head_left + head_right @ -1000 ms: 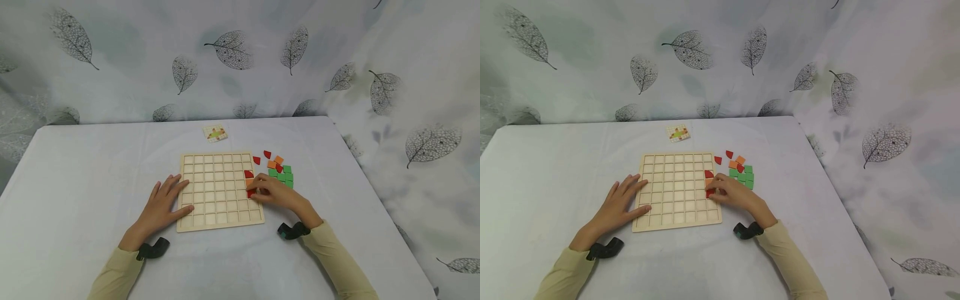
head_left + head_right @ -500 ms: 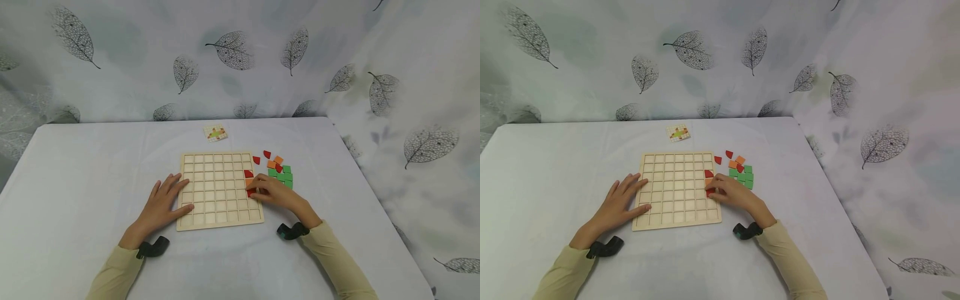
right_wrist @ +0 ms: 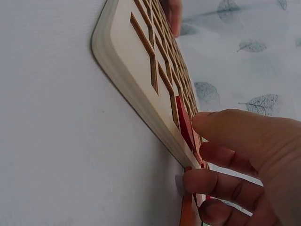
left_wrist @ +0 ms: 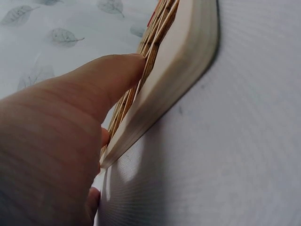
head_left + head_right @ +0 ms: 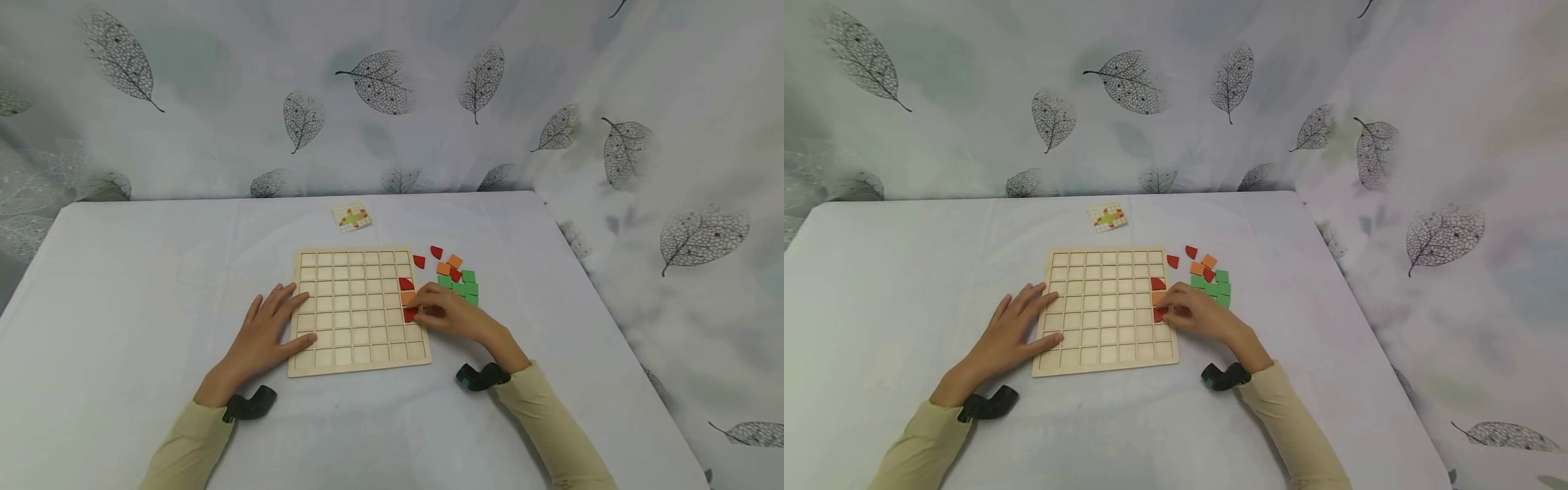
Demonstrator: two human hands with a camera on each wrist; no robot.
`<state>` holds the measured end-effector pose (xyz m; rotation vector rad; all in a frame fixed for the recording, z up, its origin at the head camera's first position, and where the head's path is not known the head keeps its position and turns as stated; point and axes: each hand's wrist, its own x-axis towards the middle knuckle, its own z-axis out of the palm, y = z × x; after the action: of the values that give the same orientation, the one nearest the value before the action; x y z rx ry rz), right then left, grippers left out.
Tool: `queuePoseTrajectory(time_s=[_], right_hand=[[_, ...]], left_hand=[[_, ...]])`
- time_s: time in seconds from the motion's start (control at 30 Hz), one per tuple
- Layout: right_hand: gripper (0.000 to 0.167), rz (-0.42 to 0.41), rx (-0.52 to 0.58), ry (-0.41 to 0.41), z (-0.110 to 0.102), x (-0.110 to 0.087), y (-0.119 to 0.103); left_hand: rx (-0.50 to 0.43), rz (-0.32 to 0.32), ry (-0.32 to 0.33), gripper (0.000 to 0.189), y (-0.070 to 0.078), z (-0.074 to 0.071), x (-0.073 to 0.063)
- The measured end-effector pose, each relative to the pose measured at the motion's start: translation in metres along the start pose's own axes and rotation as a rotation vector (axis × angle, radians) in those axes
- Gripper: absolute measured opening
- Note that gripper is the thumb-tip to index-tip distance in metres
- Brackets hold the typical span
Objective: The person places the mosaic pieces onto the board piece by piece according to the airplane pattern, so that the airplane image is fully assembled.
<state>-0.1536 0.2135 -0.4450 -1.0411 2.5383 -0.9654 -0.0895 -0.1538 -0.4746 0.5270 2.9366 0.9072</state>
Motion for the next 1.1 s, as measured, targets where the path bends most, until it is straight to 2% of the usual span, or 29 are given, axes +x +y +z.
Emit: queuePoseTrajectory(time_s=[0.27,0.57,0.9,1.1], right_hand=[[0.021,0.002,0.041,0.086,-0.006,-0.002,0.007],[0.019,0.007,0.034,0.147,-0.01,-0.001,0.015],[0.022,0.006,-0.004,0.125,-0.012,-0.002,0.018],[0.022,0.048,-0.009,0.094,-0.013,-0.001,0.016]], left_hand=[[-0.004,-0.002,0.002,0.075,0.001,0.0,-0.001],[-0.001,0.009,0.004,0.077,-0.001,0.001,0.0],[0.003,0.03,0.033,0.075,-0.002,0.003,0.0],[0.0,0.029,0.031,0.076,-0.002,0.002,0.001]])
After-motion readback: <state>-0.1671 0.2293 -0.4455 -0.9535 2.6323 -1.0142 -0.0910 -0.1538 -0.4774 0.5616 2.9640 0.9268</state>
